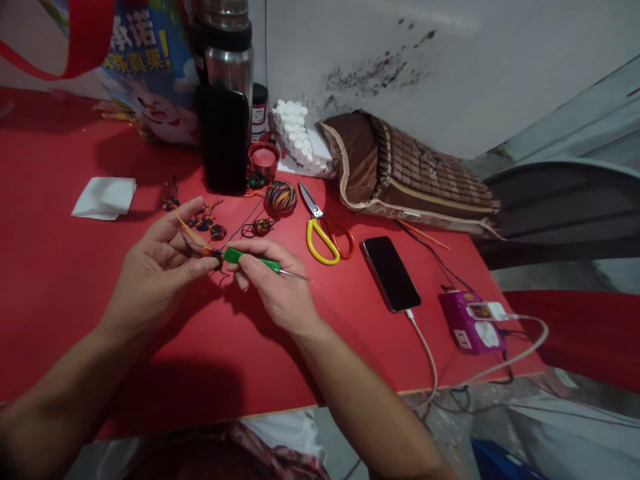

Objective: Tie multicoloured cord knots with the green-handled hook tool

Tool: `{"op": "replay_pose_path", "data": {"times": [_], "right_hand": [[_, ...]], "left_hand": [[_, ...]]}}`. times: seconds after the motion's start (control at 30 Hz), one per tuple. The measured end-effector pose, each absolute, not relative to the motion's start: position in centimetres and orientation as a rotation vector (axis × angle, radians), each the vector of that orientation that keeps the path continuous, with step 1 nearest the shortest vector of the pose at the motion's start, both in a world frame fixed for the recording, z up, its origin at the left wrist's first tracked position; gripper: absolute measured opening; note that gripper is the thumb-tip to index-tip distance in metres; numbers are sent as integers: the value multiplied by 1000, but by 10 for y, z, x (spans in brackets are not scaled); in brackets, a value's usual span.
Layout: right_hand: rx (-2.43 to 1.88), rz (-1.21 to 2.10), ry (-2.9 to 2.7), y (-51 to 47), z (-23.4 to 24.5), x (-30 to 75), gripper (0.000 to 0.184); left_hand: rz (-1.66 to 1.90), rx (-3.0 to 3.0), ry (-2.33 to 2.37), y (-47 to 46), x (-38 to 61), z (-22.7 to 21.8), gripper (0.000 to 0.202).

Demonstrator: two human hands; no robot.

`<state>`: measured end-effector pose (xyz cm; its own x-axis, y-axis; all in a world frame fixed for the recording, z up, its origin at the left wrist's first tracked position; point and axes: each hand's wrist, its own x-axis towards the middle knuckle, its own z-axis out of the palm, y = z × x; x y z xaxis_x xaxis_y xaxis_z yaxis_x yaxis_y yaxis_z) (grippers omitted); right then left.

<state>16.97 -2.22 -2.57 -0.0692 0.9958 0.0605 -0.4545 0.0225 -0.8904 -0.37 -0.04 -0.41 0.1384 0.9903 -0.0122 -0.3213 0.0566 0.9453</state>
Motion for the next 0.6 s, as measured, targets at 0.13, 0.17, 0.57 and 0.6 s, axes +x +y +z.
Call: {"op": "replay_pose_path", "data": {"times": [0.13, 0.17, 0.57, 0.6], "right_hand": [[-771, 1500, -831, -22, -22, 168, 23], [-764, 1513, -827, -23, -22, 167, 23], [-726, 1538, -796, -22, -17, 165, 22], [-716, 1548, -794, -21, -17, 165, 21]], "left_hand": [[1224, 917, 885, 1, -3, -6, 77], [1213, 898, 880, 1, -3, -7, 78], [1268, 901, 770, 2, -2, -5, 68], [1269, 900, 773, 2, -2, -5, 67]]}}
